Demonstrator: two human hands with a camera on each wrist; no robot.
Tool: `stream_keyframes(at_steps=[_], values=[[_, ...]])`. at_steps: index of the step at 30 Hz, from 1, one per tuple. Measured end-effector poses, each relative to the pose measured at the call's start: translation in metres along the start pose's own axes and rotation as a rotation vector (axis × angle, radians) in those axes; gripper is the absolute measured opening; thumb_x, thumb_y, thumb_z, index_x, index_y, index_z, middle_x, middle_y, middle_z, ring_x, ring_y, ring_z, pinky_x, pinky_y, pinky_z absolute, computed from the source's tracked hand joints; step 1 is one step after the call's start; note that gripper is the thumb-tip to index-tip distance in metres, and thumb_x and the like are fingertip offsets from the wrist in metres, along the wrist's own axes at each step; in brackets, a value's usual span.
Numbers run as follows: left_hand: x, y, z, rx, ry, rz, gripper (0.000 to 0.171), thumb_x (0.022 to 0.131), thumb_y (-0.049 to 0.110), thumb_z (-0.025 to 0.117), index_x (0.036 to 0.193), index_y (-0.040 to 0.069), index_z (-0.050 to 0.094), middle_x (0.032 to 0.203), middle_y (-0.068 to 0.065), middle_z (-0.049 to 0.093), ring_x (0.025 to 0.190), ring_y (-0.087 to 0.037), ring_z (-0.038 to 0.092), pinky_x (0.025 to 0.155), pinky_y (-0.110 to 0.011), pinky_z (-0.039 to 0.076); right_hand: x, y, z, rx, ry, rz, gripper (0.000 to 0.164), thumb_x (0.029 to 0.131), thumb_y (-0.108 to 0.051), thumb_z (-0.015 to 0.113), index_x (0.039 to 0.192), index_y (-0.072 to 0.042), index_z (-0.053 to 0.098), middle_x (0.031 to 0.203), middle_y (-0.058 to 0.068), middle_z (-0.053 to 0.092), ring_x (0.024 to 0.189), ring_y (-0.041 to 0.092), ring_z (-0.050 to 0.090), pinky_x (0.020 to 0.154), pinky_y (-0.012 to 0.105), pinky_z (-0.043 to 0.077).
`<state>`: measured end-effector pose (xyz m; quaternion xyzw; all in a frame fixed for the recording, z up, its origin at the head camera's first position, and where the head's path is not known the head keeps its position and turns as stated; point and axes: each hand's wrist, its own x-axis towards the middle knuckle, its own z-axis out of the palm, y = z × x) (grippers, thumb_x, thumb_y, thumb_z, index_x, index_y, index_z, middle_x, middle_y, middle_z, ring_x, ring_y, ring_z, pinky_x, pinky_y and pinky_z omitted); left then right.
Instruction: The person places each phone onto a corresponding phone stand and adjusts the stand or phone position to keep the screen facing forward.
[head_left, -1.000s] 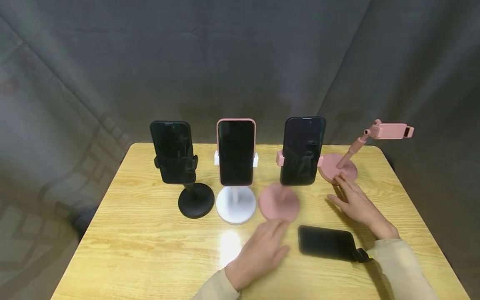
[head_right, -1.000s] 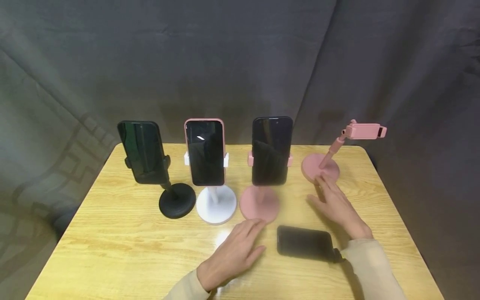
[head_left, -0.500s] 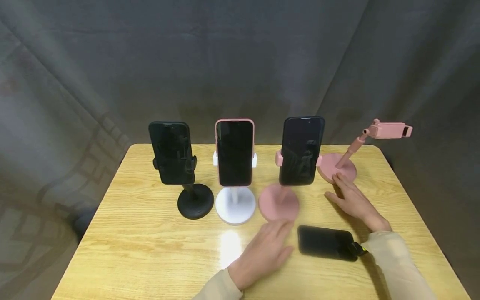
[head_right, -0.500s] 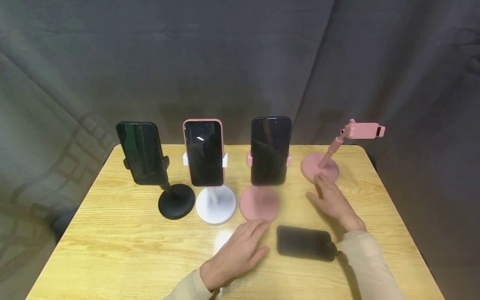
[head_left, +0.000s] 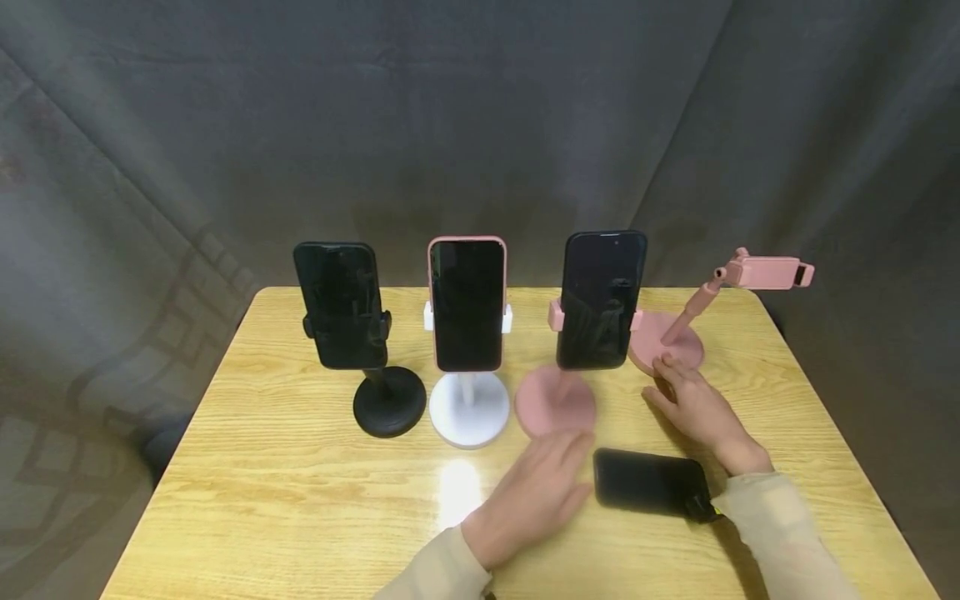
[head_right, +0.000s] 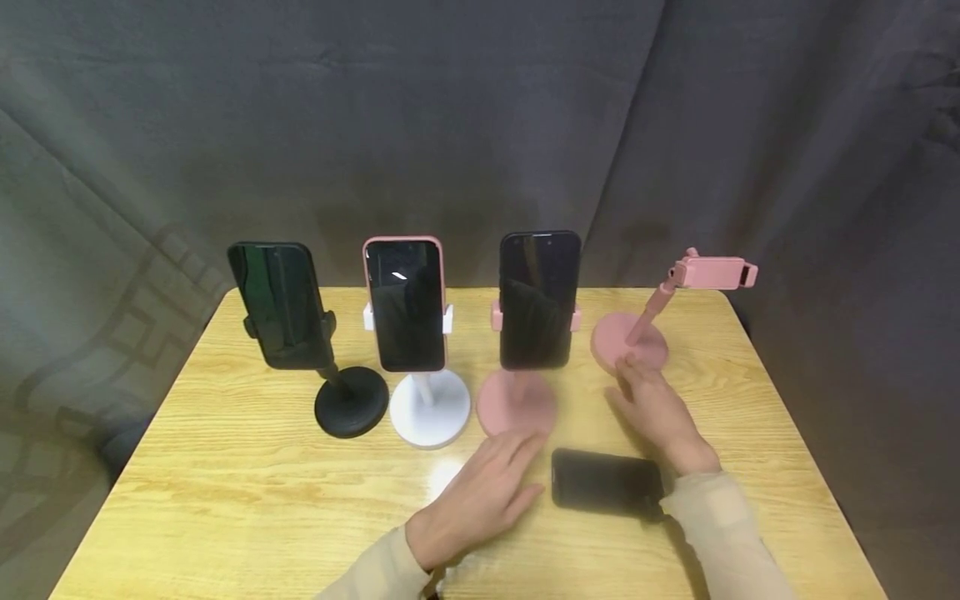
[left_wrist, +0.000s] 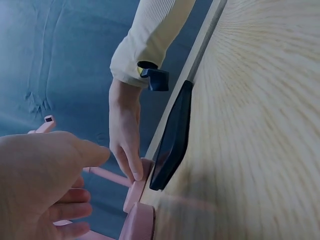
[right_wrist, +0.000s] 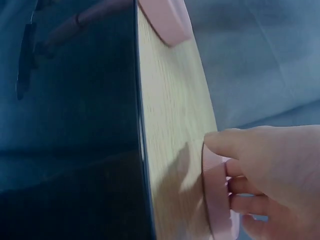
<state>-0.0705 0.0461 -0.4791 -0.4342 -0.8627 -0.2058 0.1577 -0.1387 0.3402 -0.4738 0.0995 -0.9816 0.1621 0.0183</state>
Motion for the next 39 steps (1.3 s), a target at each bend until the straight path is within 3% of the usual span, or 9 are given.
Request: stream_keyframes(at_steps=[9,15,21,26,30,33,39], values=[[0.012,0.005,-0.002,0.037,-0.049,-0.001,0.059,0.089,0.036,0.058,0.137,0.003,0.045,0.132,-0.006,0.051,0.122,-0.016,0.044,0.107,-0.03,0.036,-0.009,-0.025,-0.004,-0.058,0.023,-0.01,0.044,0.09,-0.027,0.062,0.122,0.004,0.06,0.129,0.032,0.05,0.111,0.047,0.05,0.088,0.064,0.044],[0.021,0.005,0.002,0.066,-0.056,-0.001,0.06,0.09,0.038,0.057,0.137,0.002,0.045,0.129,-0.007,0.053,0.117,-0.016,0.048,0.104,-0.029,0.039,-0.013,-0.033,-0.002,-0.074,0.081,-0.07,0.027,0.087,-0.024,0.065,0.1,-0.001,0.067,0.115,0.028,0.062,0.087,0.039,0.063,0.071,0.058,0.053],[0.028,0.002,0.011,0.059,-0.055,-0.002,0.061,0.089,0.037,0.06,0.135,0.001,0.046,0.13,-0.009,0.053,0.12,-0.018,0.047,0.106,-0.03,0.038,-0.015,-0.038,0.0,-0.08,0.114,-0.095,0.026,0.085,-0.024,0.066,0.099,-0.001,0.069,0.11,0.024,0.066,0.081,0.036,0.065,0.067,0.056,0.053],[0.035,0.003,0.016,0.055,-0.089,0.0,0.059,0.09,0.038,0.058,0.136,0.002,0.046,0.132,-0.008,0.052,0.123,-0.017,0.045,0.108,-0.029,0.034,-0.019,-0.045,-0.001,-0.081,0.086,-0.091,0.02,0.085,-0.025,0.067,0.093,-0.006,0.068,0.107,0.021,0.067,0.07,0.028,0.062,0.06,0.053,0.053],[0.041,0.005,0.019,0.056,-0.116,0.004,0.061,0.091,0.04,0.057,0.137,0.002,0.045,0.134,-0.008,0.051,0.124,-0.017,0.044,0.109,-0.029,0.033,-0.023,-0.053,-0.002,-0.079,0.046,-0.089,0.015,0.085,-0.026,0.067,0.084,-0.012,0.062,0.087,0.012,0.066,0.059,0.02,0.054,0.053,0.045,0.051],[0.044,0.005,0.022,0.048,-0.127,0.006,0.063,0.09,0.04,0.057,0.139,0.002,0.043,0.136,-0.009,0.05,0.125,-0.017,0.043,0.109,-0.03,0.032,-0.025,-0.057,-0.002,-0.076,0.031,-0.089,0.015,0.085,-0.027,0.067,0.082,-0.014,0.061,0.082,0.006,0.063,0.057,0.016,0.048,0.052,0.041,0.049],[0.051,0.003,0.028,0.04,-0.138,0.0,0.065,0.09,0.039,0.059,0.14,0.001,0.042,0.14,-0.01,0.046,0.127,-0.019,0.041,0.11,-0.031,0.032,-0.029,-0.064,-0.004,-0.091,0.005,-0.083,0.021,0.086,-0.03,0.065,0.09,-0.009,0.069,0.093,0.012,0.069,0.065,0.019,0.059,0.06,0.046,0.054]])
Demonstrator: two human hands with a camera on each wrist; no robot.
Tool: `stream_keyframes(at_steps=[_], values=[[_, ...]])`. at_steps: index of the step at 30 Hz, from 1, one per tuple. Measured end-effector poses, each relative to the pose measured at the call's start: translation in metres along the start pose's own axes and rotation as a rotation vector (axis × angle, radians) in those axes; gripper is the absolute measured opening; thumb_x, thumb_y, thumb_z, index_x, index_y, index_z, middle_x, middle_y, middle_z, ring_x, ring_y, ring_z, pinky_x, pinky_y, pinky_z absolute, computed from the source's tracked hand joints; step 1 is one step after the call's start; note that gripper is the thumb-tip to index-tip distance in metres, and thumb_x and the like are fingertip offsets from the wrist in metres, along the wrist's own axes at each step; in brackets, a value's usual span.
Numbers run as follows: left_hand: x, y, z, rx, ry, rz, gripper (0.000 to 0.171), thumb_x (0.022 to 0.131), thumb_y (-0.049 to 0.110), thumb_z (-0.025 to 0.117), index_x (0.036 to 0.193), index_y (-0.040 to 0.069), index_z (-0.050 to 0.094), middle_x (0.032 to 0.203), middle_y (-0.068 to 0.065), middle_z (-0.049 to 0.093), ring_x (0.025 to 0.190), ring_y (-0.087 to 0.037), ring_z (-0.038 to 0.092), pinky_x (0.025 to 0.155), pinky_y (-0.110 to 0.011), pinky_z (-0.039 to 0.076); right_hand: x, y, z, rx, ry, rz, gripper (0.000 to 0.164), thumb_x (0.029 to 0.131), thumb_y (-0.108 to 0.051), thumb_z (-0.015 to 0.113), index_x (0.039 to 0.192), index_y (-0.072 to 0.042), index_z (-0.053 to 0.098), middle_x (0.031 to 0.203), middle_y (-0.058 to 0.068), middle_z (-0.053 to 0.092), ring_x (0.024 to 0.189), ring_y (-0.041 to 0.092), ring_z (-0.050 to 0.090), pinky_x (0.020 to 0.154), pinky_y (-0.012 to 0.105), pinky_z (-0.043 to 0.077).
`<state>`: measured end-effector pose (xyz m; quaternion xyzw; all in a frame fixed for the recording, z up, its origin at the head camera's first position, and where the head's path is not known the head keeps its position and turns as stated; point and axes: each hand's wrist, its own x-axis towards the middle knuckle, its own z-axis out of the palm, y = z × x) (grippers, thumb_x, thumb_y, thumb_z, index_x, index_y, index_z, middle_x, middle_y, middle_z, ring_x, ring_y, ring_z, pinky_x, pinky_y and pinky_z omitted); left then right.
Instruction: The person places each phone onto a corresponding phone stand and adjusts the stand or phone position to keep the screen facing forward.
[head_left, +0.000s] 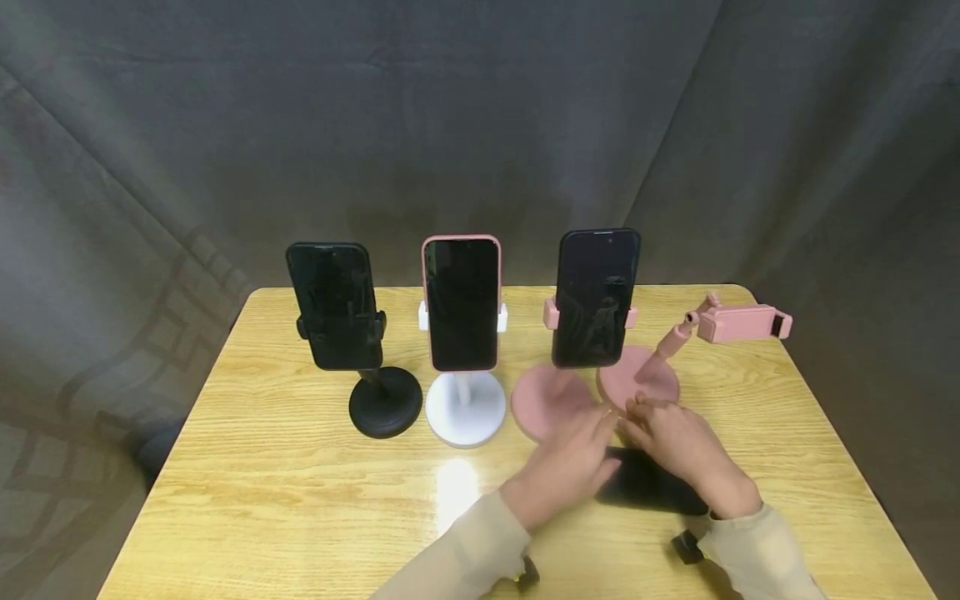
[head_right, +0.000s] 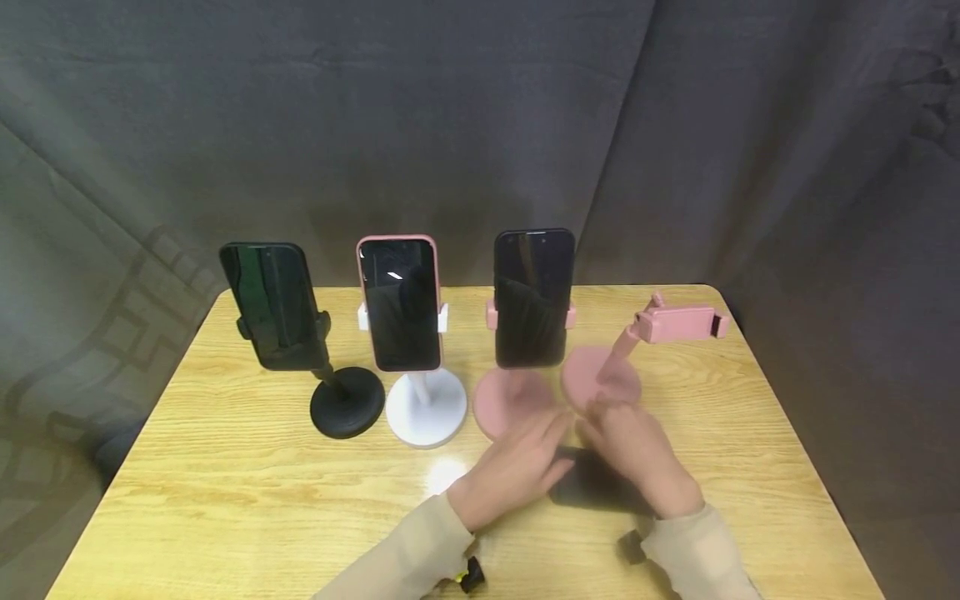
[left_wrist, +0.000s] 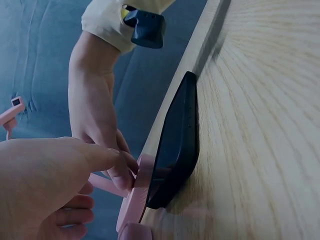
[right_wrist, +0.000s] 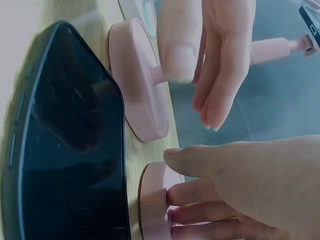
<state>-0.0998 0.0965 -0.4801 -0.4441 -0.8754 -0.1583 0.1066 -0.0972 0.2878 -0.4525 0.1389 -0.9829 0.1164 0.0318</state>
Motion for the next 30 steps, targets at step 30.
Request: stream_keyframes(at_steps=[30], values=[[0.015,0.0,0.031,0.18,-0.174,-0.03,0.071,0.089,0.05,0.056,0.14,0.002,0.044,0.144,-0.011,0.043,0.131,-0.02,0.038,0.111,-0.027,0.028,-0.006,0.007,-0.03,0.307,0.203,0.021,0.019,0.088,-0.021,0.065,0.1,-0.007,0.071,0.091,0.009,0.071,0.076,0.018,0.063,0.059,0.034,0.056]])
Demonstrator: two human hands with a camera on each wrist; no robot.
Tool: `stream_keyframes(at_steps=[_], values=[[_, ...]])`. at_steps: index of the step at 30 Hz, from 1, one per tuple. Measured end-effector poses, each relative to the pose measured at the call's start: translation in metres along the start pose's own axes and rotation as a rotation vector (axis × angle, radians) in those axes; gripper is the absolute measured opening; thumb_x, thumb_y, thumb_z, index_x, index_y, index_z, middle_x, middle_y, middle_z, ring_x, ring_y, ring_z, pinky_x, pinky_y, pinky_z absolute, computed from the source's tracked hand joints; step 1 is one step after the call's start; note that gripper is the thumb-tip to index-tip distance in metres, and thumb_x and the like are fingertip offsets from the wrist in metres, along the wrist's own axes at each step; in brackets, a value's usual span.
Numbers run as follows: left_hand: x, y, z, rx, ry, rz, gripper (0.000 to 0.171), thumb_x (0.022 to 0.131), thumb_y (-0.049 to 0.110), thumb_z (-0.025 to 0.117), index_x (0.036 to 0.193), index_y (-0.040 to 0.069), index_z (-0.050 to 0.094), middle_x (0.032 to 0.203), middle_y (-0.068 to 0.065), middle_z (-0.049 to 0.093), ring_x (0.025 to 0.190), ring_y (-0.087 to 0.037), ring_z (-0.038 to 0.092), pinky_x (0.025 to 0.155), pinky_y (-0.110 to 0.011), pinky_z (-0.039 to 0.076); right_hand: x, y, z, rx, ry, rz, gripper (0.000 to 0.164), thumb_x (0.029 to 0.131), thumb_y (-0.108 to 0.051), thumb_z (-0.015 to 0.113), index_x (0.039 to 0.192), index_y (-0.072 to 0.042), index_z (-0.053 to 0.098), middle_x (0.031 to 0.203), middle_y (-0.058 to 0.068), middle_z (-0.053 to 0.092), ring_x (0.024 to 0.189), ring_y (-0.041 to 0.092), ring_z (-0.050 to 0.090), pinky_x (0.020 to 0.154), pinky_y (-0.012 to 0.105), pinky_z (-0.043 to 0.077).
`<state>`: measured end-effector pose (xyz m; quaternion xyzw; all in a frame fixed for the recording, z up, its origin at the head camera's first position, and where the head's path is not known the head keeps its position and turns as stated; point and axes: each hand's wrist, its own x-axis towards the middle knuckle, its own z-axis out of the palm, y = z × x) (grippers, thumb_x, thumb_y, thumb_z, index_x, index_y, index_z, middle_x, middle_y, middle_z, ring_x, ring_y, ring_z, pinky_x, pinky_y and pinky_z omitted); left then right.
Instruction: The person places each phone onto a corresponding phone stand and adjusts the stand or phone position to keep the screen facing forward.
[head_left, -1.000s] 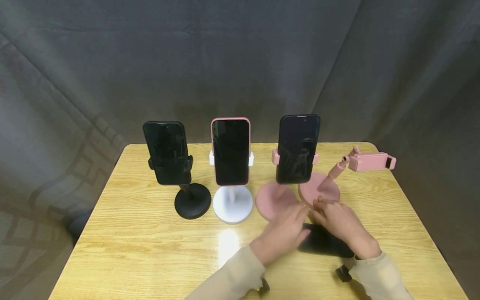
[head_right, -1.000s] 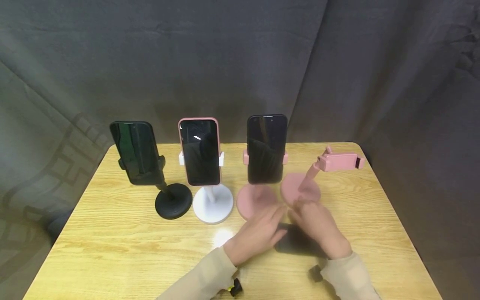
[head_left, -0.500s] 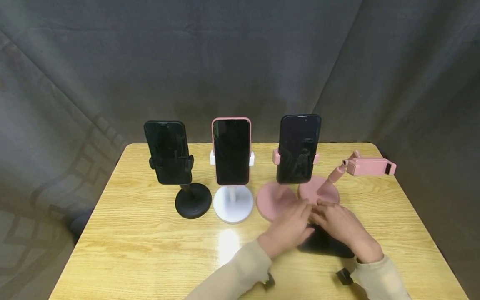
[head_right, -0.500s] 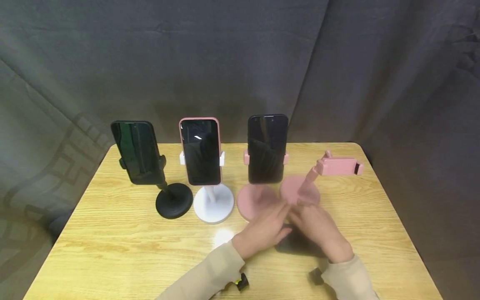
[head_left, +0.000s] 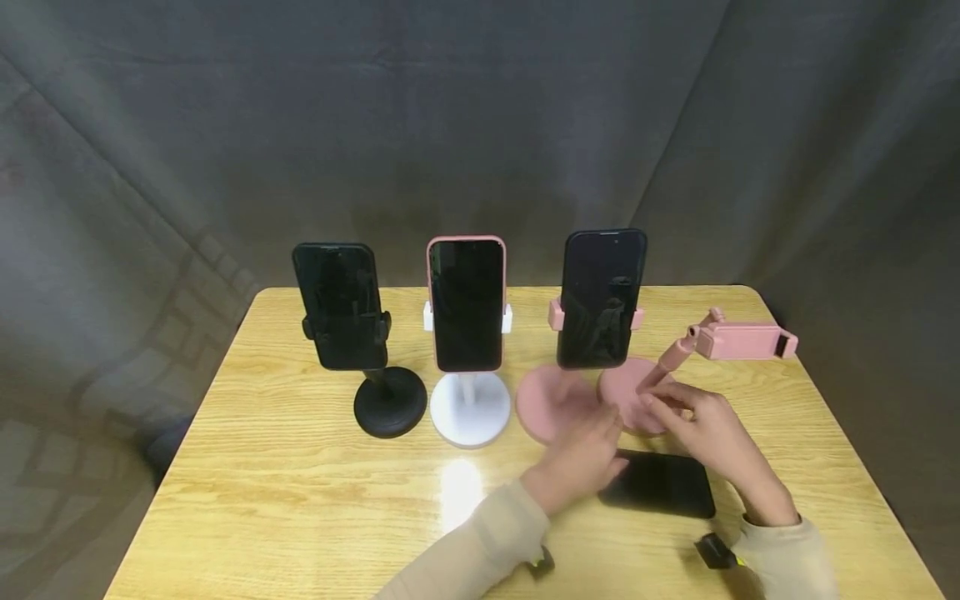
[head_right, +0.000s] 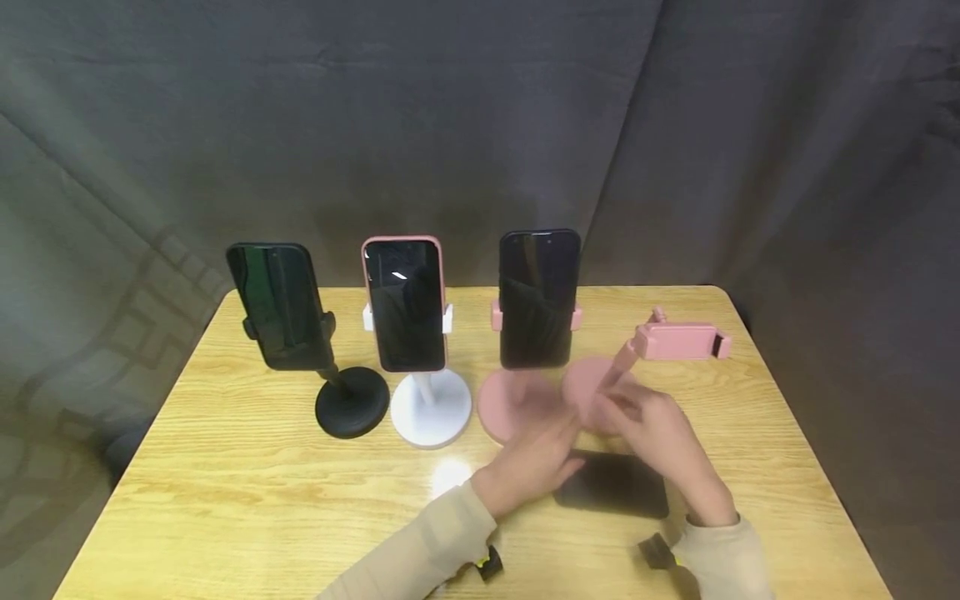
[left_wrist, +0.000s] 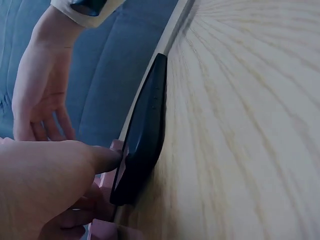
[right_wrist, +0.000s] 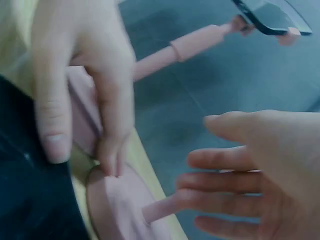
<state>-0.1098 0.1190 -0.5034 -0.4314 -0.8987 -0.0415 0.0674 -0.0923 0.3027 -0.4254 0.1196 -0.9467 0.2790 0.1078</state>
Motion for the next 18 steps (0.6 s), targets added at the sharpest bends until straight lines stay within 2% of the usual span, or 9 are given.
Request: stream_keyframes(at_steps=[3,6,7,9,11,13,14,16,18], values=[[0.001,0.002,-0.001,0.09,0.001,0.018,0.069,0.09,0.052,0.052,0.137,0.002,0.047,0.142,-0.012,0.045,0.131,-0.022,0.037,0.112,-0.029,0.028,0.001,0.004,-0.01,0.013,0.128,0.04,0.017,0.087,-0.017,0.066,0.097,-0.005,0.071,0.09,0.011,0.071,0.079,0.005,0.061,0.064,0.018,0.053],[0.0,0.004,-0.003,0.128,-0.005,0.023,0.069,0.091,0.054,0.05,0.137,0.002,0.047,0.141,-0.012,0.046,0.131,-0.023,0.037,0.112,-0.03,0.028,0.001,0.009,-0.02,0.035,0.244,0.137,0.022,0.087,-0.016,0.065,0.102,0.0,0.068,0.092,0.015,0.07,0.08,-0.013,0.052,0.067,0.003,0.043],[0.0,0.005,-0.003,0.128,-0.006,0.02,0.069,0.091,0.054,0.05,0.137,0.002,0.047,0.141,-0.012,0.046,0.131,-0.023,0.037,0.112,-0.03,0.027,0.0,0.01,-0.023,0.043,0.283,0.184,0.026,0.088,-0.018,0.064,0.107,-0.001,0.066,0.095,0.012,0.069,0.08,-0.018,0.048,0.068,-0.001,0.039],[0.001,0.005,-0.004,0.106,-0.004,0.009,0.069,0.091,0.053,0.05,0.137,0.002,0.047,0.141,-0.012,0.046,0.131,-0.022,0.038,0.112,-0.03,0.027,0.001,0.011,-0.029,0.105,0.371,0.243,0.036,0.086,-0.014,0.066,0.119,-0.002,0.058,0.105,0.006,0.064,0.084,-0.017,0.049,0.07,-0.001,0.039],[0.001,0.004,-0.004,0.098,0.002,0.004,0.068,0.091,0.053,0.05,0.137,0.002,0.047,0.14,-0.012,0.047,0.13,-0.022,0.038,0.112,-0.03,0.027,0.002,0.01,-0.035,0.184,0.459,0.244,0.054,0.082,-0.006,0.068,0.132,-0.008,0.047,0.116,0.0,0.056,0.092,-0.011,0.051,0.074,0.0,0.042],[0.001,0.004,-0.003,0.106,0.007,0.011,0.067,0.091,0.053,0.049,0.136,0.002,0.048,0.14,-0.012,0.047,0.13,-0.022,0.039,0.112,-0.03,0.027,0.004,0.007,-0.042,0.278,0.538,0.155,0.077,0.077,0.006,0.068,0.143,-0.012,0.033,0.129,0.0,0.047,0.105,0.001,0.051,0.083,0.005,0.043],[0.001,0.004,-0.002,0.118,0.011,0.017,0.066,0.092,0.053,0.049,0.135,0.002,0.049,0.139,-0.012,0.048,0.13,-0.022,0.039,0.112,-0.03,0.028,0.005,0.006,-0.046,0.321,0.564,0.075,0.084,0.074,0.009,0.07,0.145,-0.008,0.029,0.135,0.004,0.042,0.112,0.008,0.05,0.089,0.008,0.042],[0.001,0.005,-0.001,0.146,0.022,0.028,0.065,0.092,0.052,0.048,0.134,0.003,0.05,0.137,-0.012,0.05,0.129,-0.023,0.04,0.112,-0.03,0.029,0.007,-0.001,-0.052,0.365,0.582,-0.08,0.084,0.073,0.007,0.072,0.145,0.002,0.028,0.143,0.012,0.034,0.12,0.019,0.044,0.098,0.013,0.039],[0.002,0.006,0.001,0.183,0.035,0.036,0.062,0.093,0.052,0.046,0.132,0.004,0.052,0.134,-0.011,0.051,0.128,-0.022,0.041,0.111,-0.031,0.03,0.01,-0.009,-0.057,0.37,0.583,-0.201,0.079,0.076,-0.003,0.073,0.142,0.009,0.031,0.145,0.021,0.032,0.123,0.025,0.041,0.101,0.017,0.038]])
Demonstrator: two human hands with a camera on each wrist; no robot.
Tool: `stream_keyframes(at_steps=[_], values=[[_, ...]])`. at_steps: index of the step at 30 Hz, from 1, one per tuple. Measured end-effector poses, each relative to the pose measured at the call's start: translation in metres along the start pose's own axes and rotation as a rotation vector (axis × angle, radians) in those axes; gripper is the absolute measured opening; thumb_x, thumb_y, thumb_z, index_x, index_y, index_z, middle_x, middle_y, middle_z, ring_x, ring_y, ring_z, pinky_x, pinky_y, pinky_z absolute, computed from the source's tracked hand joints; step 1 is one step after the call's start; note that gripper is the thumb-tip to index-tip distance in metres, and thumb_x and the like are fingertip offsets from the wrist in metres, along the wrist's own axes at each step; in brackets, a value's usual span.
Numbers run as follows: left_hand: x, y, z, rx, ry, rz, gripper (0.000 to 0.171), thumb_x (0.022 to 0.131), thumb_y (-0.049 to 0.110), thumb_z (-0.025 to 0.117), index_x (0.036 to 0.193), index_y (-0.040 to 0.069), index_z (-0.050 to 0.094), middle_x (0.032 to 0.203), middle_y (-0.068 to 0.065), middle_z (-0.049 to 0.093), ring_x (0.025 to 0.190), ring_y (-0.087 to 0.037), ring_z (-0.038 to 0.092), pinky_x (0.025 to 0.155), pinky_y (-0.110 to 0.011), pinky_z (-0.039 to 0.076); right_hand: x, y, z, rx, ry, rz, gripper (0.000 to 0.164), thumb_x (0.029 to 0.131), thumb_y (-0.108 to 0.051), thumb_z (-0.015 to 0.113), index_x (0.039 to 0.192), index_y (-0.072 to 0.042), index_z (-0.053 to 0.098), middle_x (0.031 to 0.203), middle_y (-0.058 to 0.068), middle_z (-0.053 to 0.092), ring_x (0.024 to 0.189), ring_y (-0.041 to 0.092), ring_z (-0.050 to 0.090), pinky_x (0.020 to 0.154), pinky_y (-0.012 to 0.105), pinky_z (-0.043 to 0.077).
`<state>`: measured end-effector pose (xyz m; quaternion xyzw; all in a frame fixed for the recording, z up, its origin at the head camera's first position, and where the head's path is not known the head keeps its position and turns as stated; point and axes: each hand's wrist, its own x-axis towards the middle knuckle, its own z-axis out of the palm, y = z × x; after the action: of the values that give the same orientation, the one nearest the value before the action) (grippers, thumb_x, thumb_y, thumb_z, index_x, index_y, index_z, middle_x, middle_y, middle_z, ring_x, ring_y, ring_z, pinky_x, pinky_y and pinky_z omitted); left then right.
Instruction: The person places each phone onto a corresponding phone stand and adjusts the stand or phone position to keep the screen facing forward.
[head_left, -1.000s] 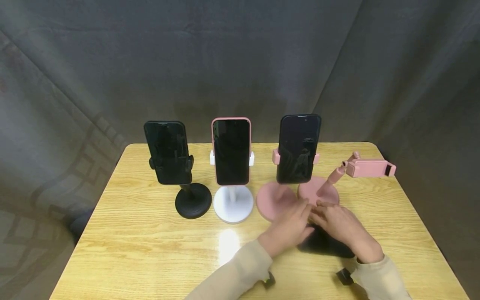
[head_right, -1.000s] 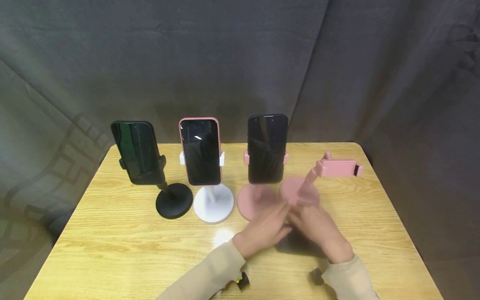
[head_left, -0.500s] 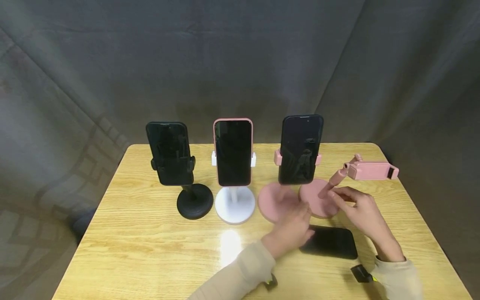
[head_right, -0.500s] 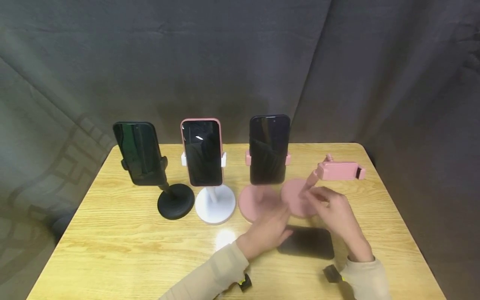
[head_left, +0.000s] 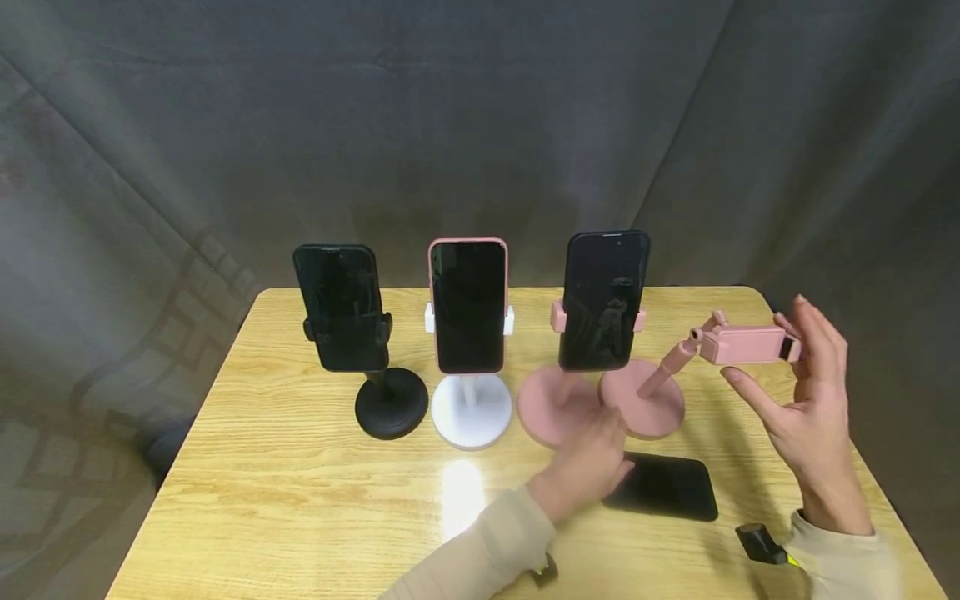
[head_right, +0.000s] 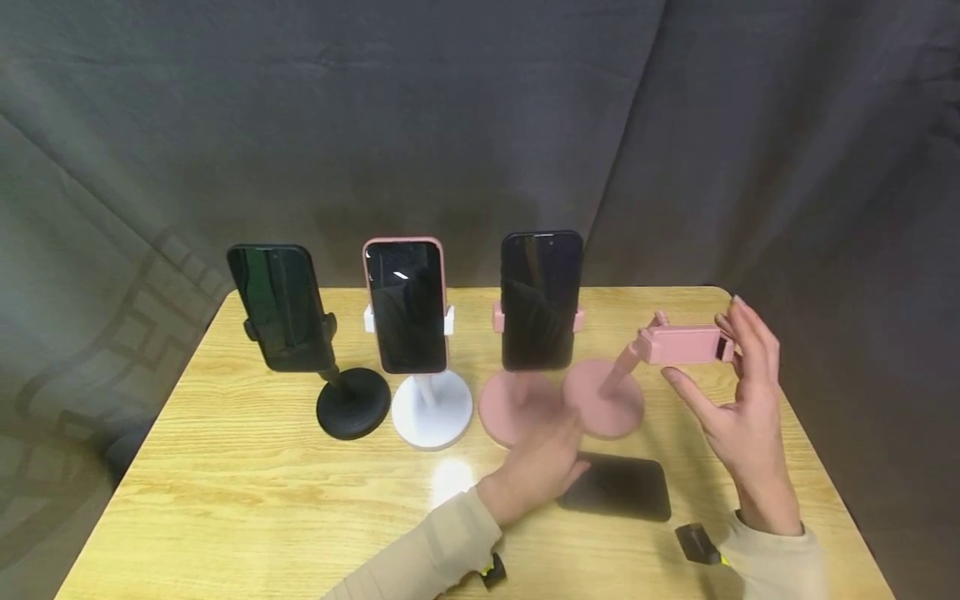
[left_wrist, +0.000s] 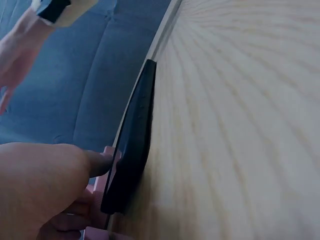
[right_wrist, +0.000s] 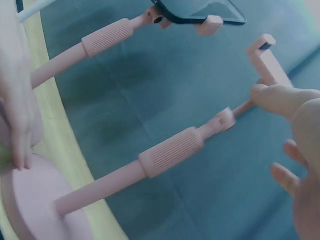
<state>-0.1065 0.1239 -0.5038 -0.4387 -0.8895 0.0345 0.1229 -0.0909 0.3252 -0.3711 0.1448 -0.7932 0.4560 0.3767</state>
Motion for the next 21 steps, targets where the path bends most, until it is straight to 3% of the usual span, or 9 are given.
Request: stream_keyframes(at_steps=[3,7,17,21], values=[[0.0,0.002,-0.001,0.033,0.019,-0.01,0.059,0.094,0.052,0.045,0.129,0.005,0.053,0.13,-0.008,0.053,0.125,-0.021,0.043,0.11,-0.031,0.032,0.007,-0.014,0.004,-0.002,0.0,-0.088,0.068,0.079,-0.018,0.072,0.132,0.014,0.045,0.139,0.026,0.041,0.121,0.025,0.045,0.1,0.017,0.039],[-0.002,0.003,-0.001,0.036,0.03,-0.028,0.056,0.094,0.05,0.044,0.128,0.007,0.053,0.129,-0.006,0.053,0.124,-0.019,0.043,0.11,-0.031,0.033,0.009,-0.022,0.008,0.029,0.019,-0.125,0.057,0.079,-0.015,0.071,0.12,0.019,0.053,0.129,0.027,0.05,0.114,0.024,0.051,0.098,0.018,0.042],[-0.002,0.002,-0.001,0.005,0.014,-0.037,0.051,0.095,0.047,0.044,0.129,0.01,0.053,0.13,-0.003,0.053,0.125,-0.017,0.043,0.11,-0.029,0.031,0.001,-0.002,0.009,0.068,0.076,-0.057,0.05,0.074,0.004,0.071,0.118,0.018,0.054,0.125,0.024,0.052,0.111,0.025,0.052,0.095,0.018,0.045],[-0.003,0.003,-0.002,-0.044,0.051,-0.061,0.052,0.093,0.051,0.048,0.124,0.01,0.055,0.124,-0.002,0.054,0.117,-0.015,0.046,0.107,-0.026,0.035,-0.001,-0.001,0.009,0.028,0.08,-0.02,0.05,0.074,0.007,0.071,0.12,0.016,0.054,0.126,0.022,0.051,0.112,0.024,0.051,0.096,0.018,0.044]])
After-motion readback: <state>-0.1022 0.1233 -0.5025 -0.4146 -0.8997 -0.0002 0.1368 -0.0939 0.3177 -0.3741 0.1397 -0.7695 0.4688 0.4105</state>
